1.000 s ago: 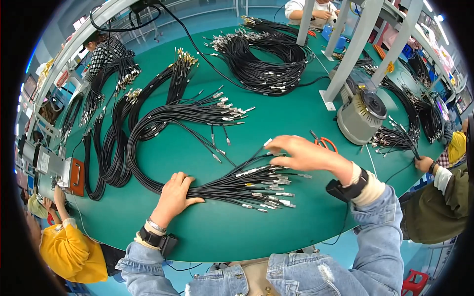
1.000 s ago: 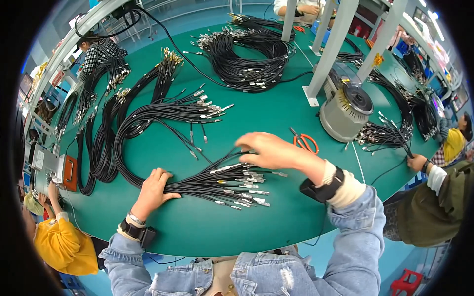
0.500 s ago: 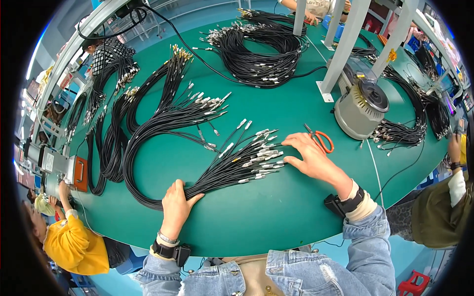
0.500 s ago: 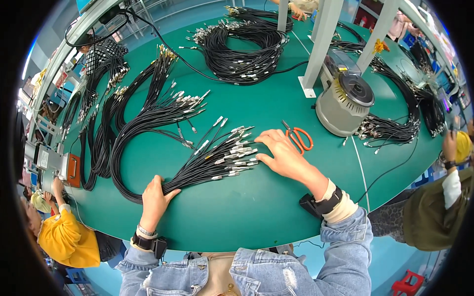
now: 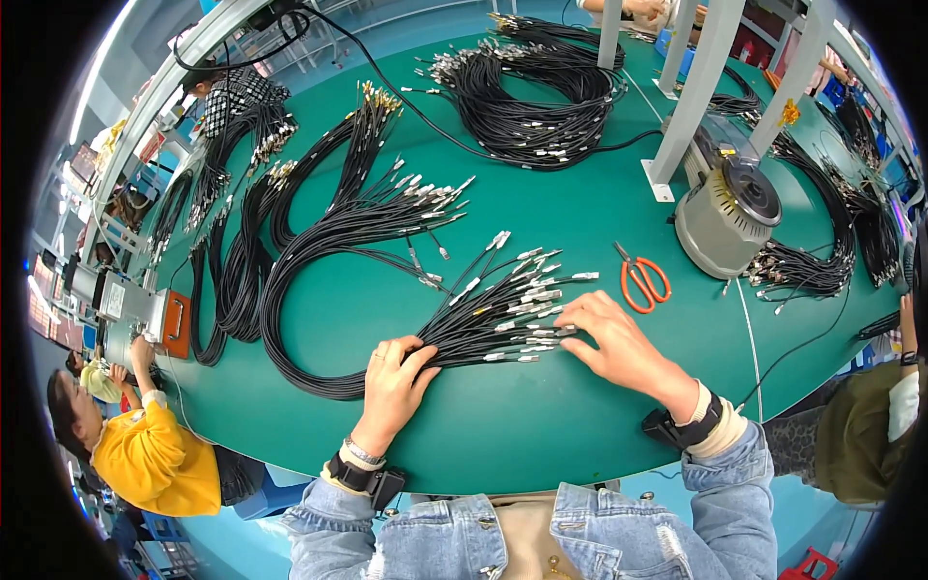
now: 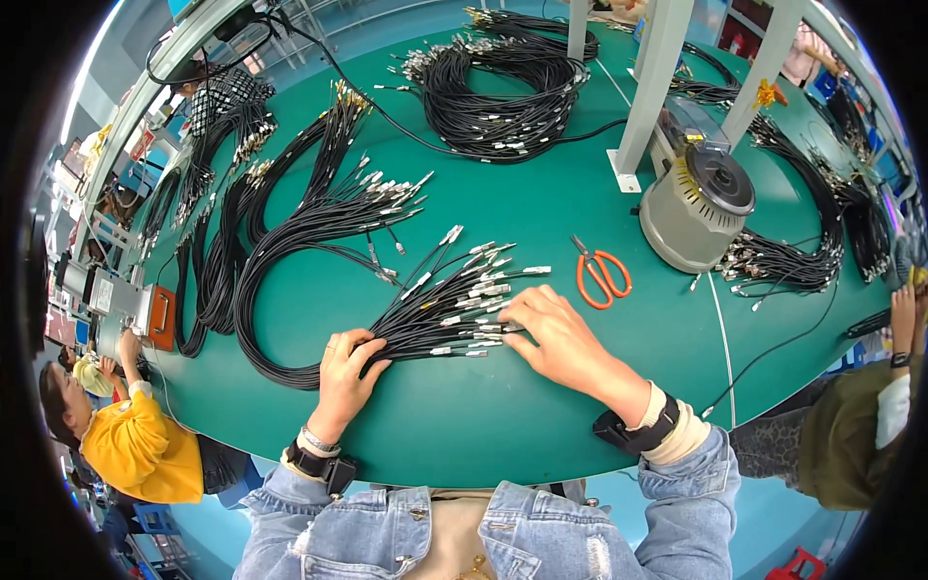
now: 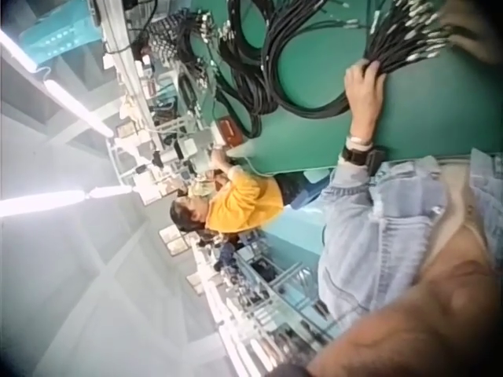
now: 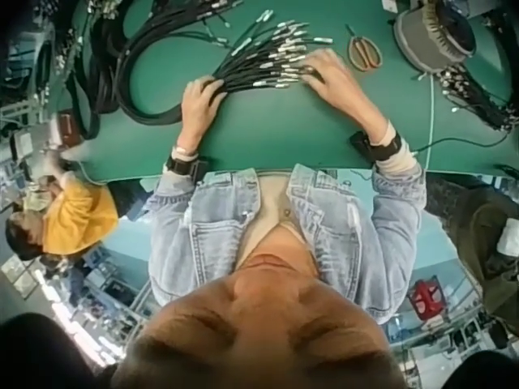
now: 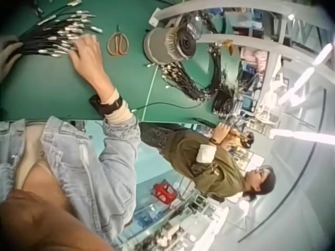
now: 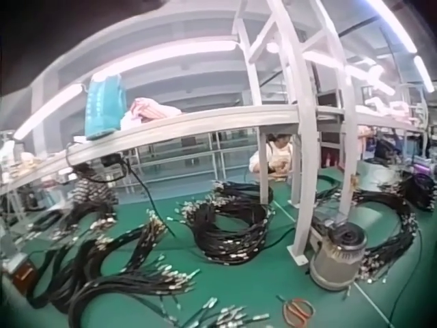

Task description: The person sorts bundles of black cables, moves a large coil to the side, and attaches small yellow and white components to the cable ends one by one. After assembling the pieces, the person gathers the finished cables into a large loop and moves them to a pile.

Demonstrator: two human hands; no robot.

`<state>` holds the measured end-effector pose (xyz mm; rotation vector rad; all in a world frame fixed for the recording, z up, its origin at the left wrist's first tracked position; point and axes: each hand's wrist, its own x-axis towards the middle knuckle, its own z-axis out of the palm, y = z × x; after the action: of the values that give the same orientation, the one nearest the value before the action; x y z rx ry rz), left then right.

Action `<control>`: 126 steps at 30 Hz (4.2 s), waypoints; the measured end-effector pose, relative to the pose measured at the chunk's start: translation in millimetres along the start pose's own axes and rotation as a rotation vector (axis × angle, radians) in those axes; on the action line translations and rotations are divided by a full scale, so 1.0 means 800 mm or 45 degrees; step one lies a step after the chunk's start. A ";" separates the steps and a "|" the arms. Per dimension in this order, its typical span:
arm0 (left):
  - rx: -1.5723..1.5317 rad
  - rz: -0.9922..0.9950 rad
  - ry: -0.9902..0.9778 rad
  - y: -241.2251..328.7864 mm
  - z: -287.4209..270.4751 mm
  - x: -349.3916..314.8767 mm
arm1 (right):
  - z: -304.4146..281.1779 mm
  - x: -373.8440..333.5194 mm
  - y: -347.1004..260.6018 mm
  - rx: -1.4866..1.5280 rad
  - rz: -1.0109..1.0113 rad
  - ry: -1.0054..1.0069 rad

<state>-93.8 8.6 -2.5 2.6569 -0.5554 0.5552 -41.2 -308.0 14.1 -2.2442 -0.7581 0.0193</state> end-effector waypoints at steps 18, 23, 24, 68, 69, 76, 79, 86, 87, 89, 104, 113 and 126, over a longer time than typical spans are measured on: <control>-0.030 0.398 0.139 -0.028 0.011 -0.003 | 0.046 0.074 0.038 -0.336 -0.093 0.095; 0.005 0.382 0.149 -0.036 0.030 0.025 | 0.038 0.103 0.061 -0.330 -0.097 0.124; -0.007 0.364 0.150 -0.038 0.032 0.027 | 0.037 0.102 0.063 -0.298 -0.099 0.122; -0.473 0.299 -0.093 0.035 0.048 0.044 | 0.066 0.013 -0.034 0.539 0.201 -0.139; -0.486 0.302 -0.082 0.034 0.050 0.043 | 0.066 0.013 -0.035 0.525 0.218 -0.137; -0.519 0.304 -0.052 0.029 0.055 0.043 | 0.067 0.014 -0.030 0.572 0.263 -0.138; -0.527 0.302 -0.054 0.030 0.056 0.043 | 0.066 0.014 -0.030 0.600 0.277 -0.139; -0.527 0.306 -0.060 0.028 0.053 0.041 | 0.063 0.015 -0.033 0.610 0.280 -0.171; -0.515 0.292 -0.095 0.027 0.050 0.038 | 0.063 0.015 -0.033 0.608 0.278 -0.171; -0.489 0.263 -0.165 0.022 0.045 0.033 | 0.066 0.013 -0.030 0.569 0.250 -0.173; 0.065 0.041 -0.088 -0.062 0.009 -0.002 | 0.062 0.017 -0.022 0.507 0.315 -0.185; 0.080 0.338 0.063 -0.056 0.005 0.020 | 0.058 0.020 -0.022 0.630 0.464 -0.207; -0.509 0.223 -0.381 0.027 0.031 0.044 | 0.048 0.013 -0.030 0.702 0.364 -0.291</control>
<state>-66.8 -31.0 -2.0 2.3296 -0.8886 0.0730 -54.1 -264.4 5.3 -1.8124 -0.4657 0.5622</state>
